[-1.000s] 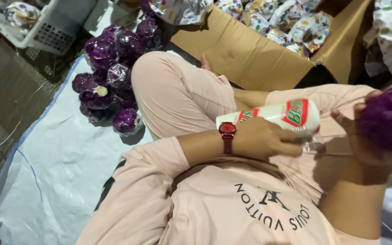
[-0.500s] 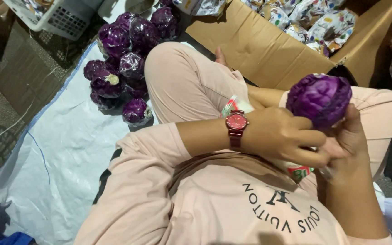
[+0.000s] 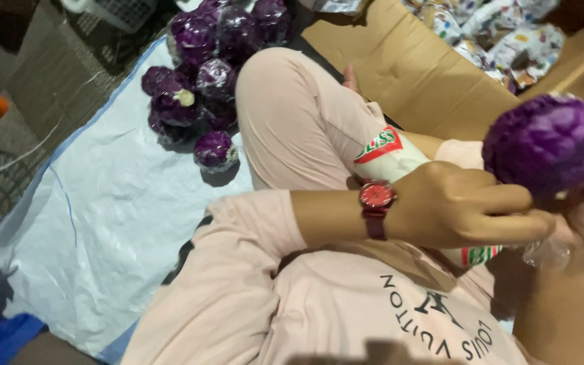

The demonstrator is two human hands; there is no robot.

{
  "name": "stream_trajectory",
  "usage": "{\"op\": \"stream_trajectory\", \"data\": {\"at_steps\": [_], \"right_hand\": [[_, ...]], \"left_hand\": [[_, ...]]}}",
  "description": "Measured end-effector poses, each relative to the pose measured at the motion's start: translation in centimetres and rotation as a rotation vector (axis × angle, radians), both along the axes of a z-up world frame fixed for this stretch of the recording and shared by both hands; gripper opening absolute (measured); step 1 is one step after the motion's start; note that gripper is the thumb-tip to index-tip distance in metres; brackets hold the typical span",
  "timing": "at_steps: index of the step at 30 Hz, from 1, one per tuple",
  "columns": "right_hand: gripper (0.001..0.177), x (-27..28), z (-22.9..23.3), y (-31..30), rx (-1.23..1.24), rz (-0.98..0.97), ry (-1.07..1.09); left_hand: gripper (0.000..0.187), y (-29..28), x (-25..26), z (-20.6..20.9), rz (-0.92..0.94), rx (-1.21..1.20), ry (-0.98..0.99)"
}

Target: The person wraps red cabbages in plastic film using a roll and a knife, then places the items into a cardboard box.

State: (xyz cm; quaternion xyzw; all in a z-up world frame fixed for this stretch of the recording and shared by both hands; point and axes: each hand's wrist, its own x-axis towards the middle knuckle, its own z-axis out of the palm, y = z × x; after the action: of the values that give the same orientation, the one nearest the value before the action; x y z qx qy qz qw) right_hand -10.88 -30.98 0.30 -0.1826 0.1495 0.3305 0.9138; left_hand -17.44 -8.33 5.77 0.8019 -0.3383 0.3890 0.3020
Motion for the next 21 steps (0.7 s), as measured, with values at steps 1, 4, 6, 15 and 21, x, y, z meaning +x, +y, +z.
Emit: {"op": "stream_trajectory", "data": {"at_steps": [1,4,6,15,21], "right_hand": [[0.084,-0.2,1.2,0.7,0.085,0.02,0.067],[0.077,-0.9,1.2,0.6,0.089,0.036,0.142],[0.069,-1.1,-0.1,0.5,0.017,0.047,0.157],[0.076,-2.1,0.1,3.0,-0.578,0.143,-0.349],[0.09,-2.1,0.6,3.3,-0.679,0.166,-0.329]], "left_hand": [[0.036,0.2,-0.6,-0.2,-0.032,0.048,0.099],[0.031,1.0,-2.0,0.4,-0.181,0.104,0.165],[0.017,1.5,-2.3,1.4,-0.283,0.114,0.132],[0.013,1.8,-0.7,4.7,-0.31,0.082,0.005],[0.025,1.1,-0.3,6.7,-0.334,0.083,-0.032]]}}
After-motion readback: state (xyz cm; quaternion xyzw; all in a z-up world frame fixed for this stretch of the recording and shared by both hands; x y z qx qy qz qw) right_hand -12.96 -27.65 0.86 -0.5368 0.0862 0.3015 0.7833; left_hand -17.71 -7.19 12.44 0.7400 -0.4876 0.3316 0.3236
